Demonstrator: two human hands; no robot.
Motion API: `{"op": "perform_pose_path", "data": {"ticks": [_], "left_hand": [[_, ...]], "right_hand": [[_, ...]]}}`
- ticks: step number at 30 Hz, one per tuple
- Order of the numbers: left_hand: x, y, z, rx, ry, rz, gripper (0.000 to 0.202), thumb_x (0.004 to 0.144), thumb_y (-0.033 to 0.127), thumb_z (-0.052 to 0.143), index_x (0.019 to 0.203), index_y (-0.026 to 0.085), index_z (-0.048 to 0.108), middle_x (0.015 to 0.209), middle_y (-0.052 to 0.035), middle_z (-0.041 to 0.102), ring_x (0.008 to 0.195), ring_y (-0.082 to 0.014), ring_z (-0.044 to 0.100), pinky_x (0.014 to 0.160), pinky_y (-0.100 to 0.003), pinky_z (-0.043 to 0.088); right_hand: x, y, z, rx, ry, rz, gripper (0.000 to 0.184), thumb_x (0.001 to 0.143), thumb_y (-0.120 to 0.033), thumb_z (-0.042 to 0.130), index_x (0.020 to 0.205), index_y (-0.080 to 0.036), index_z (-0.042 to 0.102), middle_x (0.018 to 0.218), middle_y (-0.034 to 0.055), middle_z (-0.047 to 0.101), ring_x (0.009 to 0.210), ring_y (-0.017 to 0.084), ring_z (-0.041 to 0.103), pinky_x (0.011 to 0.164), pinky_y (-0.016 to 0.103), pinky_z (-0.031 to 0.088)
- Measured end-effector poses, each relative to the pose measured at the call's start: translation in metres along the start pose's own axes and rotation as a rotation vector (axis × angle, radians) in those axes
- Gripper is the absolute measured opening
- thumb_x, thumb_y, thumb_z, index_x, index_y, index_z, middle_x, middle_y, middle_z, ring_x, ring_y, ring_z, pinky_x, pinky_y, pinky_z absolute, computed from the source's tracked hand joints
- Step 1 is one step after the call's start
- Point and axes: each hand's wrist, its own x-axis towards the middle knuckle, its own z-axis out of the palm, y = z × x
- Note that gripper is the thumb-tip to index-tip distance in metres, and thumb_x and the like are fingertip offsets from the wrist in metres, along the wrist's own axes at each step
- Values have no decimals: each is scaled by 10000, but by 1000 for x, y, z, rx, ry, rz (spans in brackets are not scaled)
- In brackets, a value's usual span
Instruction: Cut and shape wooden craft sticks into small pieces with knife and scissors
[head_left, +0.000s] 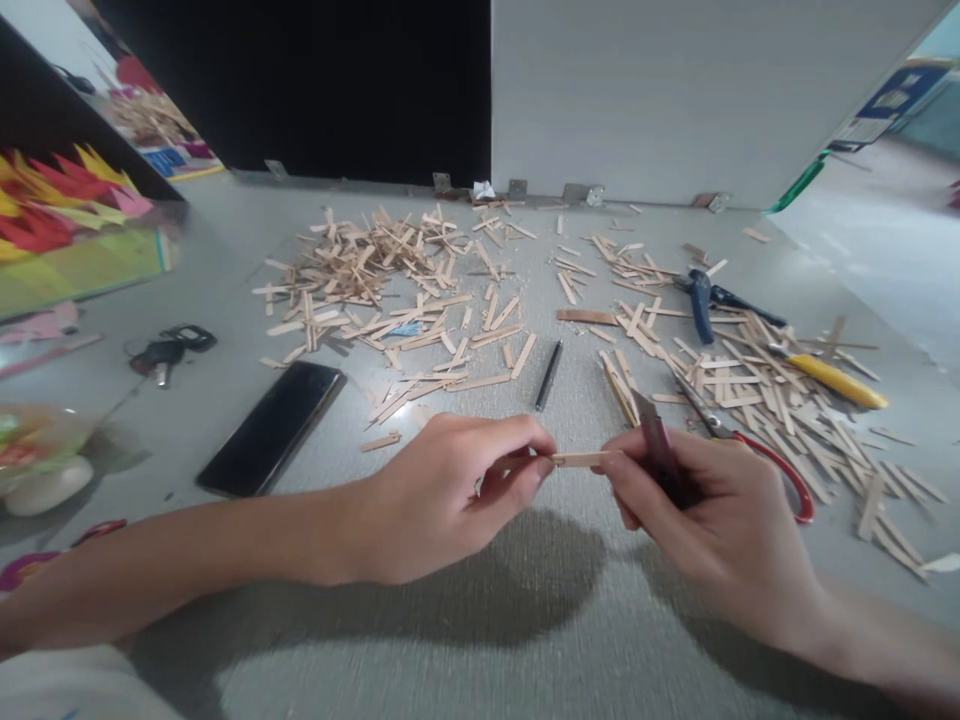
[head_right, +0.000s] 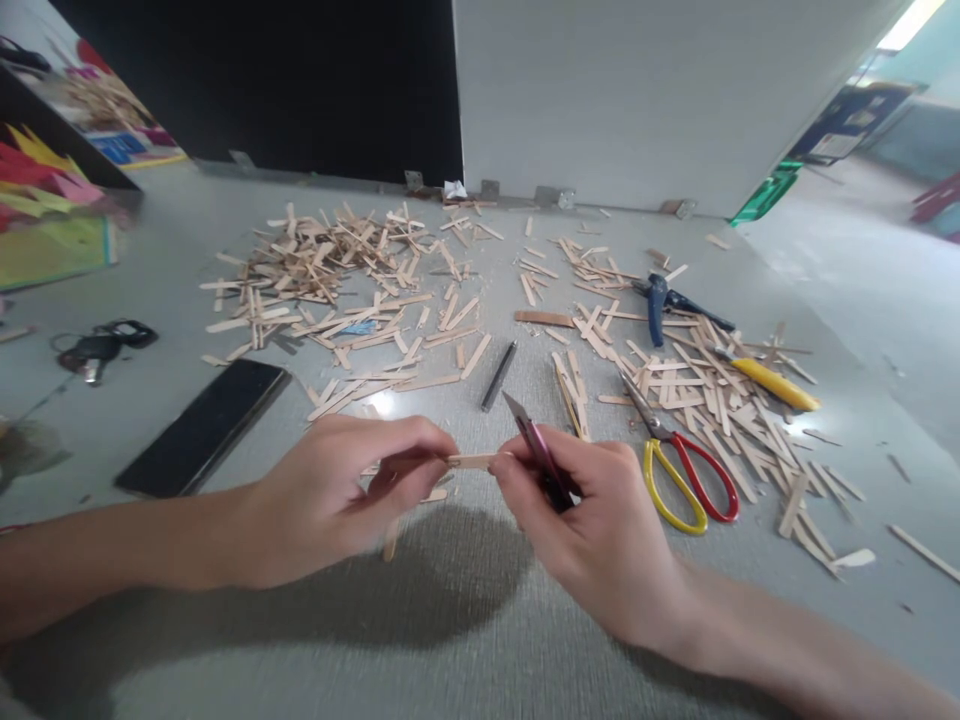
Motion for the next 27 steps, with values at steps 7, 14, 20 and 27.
{"op": "perform_pose_path", "data": {"ticks": [7,14,20,27], "left_hand": [[-5,-7,9,227,234,165,99,1127,199,570,1152,216,664,903,-2,800,722,-133,723,677,-235,540],[-6,-16,10,383,285,361,135,1111,102,583,1164,186,673,986,-38,833,872,-170,802,810,-267,629],[1,-13,8,679,312,564,224,1097,26,455,1060,97,664,937,-115,832,829,-218,808,773,-320,662],[3,-12,12,841,306,590,238,1091,30,437,1004,73,655,867,-132,805,733,-246,787,643,-350,620]], "right_hand": [[-1,0,3,44,-7,50,279,1018,-269,639,750,-217,696,502,-69,532,421,89,432,397,198,339],[-1,-3,5,109,-21,101,295,1011,-251,633,722,-212,675,504,-61,555,425,84,459,405,195,341],[-3,-3,6,172,-51,171,340,1039,-295,633,710,-215,645,522,-56,560,442,81,426,403,209,304],[-3,-1,10,214,-55,187,344,1045,-293,615,711,-214,637,525,-54,566,439,78,411,390,211,288]]}}
